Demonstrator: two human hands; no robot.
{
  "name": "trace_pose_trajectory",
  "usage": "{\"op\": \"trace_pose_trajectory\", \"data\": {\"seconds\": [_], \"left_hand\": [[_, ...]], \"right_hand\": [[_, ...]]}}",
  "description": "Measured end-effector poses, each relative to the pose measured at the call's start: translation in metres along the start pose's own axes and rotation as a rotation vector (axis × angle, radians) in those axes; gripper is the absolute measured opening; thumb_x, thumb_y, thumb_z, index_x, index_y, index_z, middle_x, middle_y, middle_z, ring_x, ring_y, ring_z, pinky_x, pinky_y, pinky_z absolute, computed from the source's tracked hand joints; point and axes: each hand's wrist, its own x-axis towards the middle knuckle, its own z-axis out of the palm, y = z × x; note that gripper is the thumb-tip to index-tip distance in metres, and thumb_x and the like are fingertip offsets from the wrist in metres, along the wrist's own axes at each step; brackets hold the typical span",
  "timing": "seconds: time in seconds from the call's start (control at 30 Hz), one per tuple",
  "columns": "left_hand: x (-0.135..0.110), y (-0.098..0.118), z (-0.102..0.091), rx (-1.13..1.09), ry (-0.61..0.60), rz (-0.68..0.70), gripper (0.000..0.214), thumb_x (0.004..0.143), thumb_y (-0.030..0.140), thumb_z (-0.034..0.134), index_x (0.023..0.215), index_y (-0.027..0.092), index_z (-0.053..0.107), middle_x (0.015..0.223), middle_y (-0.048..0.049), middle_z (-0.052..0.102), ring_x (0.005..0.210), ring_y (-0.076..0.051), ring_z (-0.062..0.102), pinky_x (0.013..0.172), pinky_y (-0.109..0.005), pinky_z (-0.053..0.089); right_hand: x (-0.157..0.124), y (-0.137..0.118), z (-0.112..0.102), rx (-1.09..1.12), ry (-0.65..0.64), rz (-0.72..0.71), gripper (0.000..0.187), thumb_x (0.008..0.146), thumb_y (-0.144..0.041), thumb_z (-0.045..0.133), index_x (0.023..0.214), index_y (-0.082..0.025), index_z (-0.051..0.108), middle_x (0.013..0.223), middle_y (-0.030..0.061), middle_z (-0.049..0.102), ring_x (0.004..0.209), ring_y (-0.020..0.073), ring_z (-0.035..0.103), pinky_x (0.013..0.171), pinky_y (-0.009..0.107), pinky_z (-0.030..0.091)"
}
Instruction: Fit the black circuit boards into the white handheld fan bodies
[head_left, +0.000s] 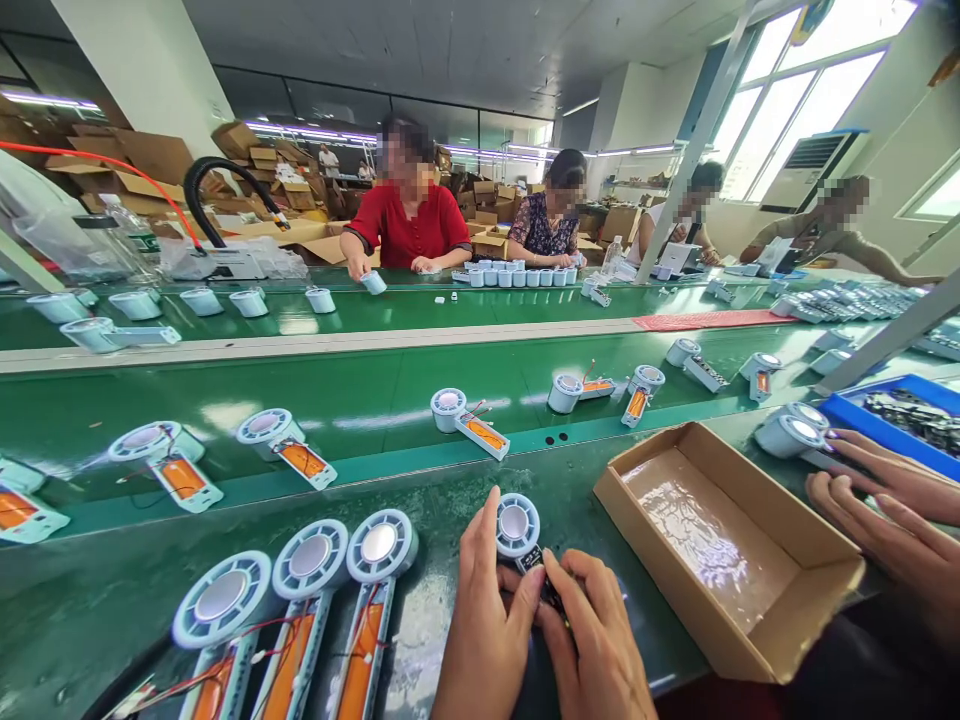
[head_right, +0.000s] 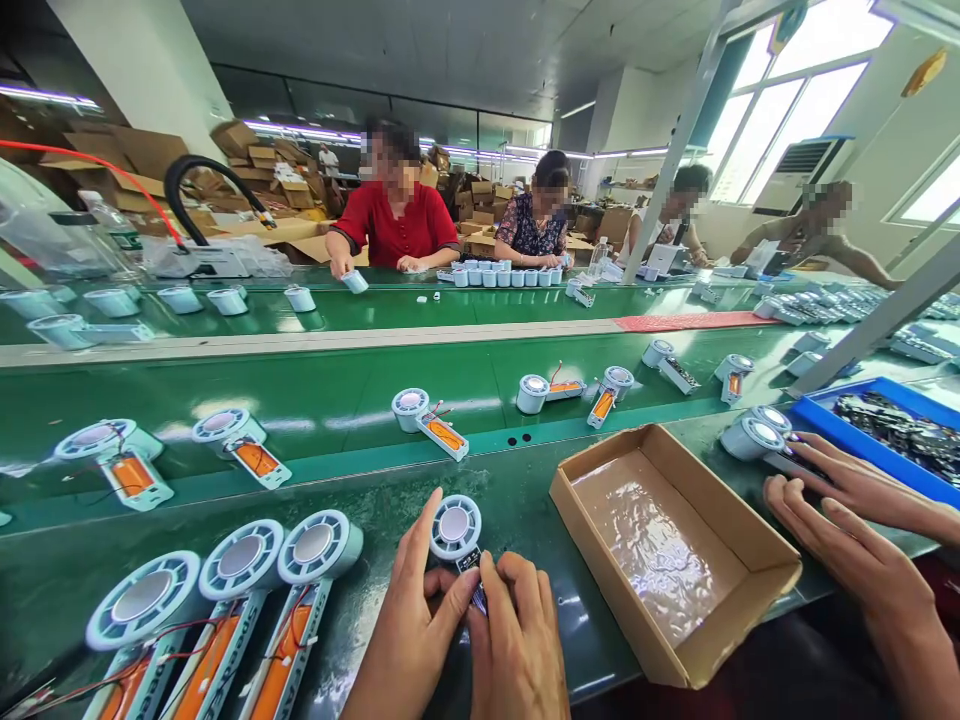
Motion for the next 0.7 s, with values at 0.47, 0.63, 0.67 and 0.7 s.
{"op": "trace_pose_trajectory", "data": {"seconds": [0.47,0.63,0.67,0.7], "left_hand": [[-0.004,0.002,0.001,0.125,-0.046,0.041,0.063,0.1,0.038,0.049,0.154,0.049,0.02,0.155,-0.0054,0.029,0.076,-0.011,0.062,0.084,-0.04,0.061],[-0.001,0.004,0.001,0.096,-0.045,0.027,0.066,0.097,0.035,0.055,0.154,0.048,0.023,0.153,-0.0051,0.032,0.073,-0.011,0.062,0.077,-0.037,0.063],[-0.001,0.004,0.001,0.086,-0.041,0.023,0.067,0.096,0.035,0.056,0.153,0.048,0.024,0.153,-0.0049,0.033,0.072,-0.011,0.062,0.076,-0.037,0.064],[0.0,0.004,0.001,0.081,-0.04,0.02,0.067,0.096,0.035,0.057,0.153,0.048,0.025,0.152,-0.0047,0.033,0.072,-0.01,0.062,0.075,-0.037,0.064]], "right_hand": [[0.008,0.038,-0.067,0.509,-0.568,0.198,0.038,0.094,-0.045,0.066,0.129,-0.03,0.068,0.102,0.0039,0.068,0.071,0.0146,0.061,0.069,0.026,0.051],[0.018,0.034,-0.069,0.539,-0.636,0.226,0.035,0.095,-0.043,0.066,0.127,-0.032,0.069,0.092,0.0006,0.064,0.079,0.0162,0.06,0.071,0.025,0.046],[0.02,0.033,-0.071,0.547,-0.659,0.231,0.033,0.095,-0.042,0.066,0.126,-0.032,0.069,0.092,0.0003,0.064,0.081,0.0167,0.06,0.072,0.025,0.045],[0.022,0.033,-0.073,0.556,-0.68,0.24,0.031,0.096,-0.041,0.065,0.126,-0.032,0.069,0.093,0.0002,0.064,0.084,0.0172,0.061,0.074,0.025,0.045]]}}
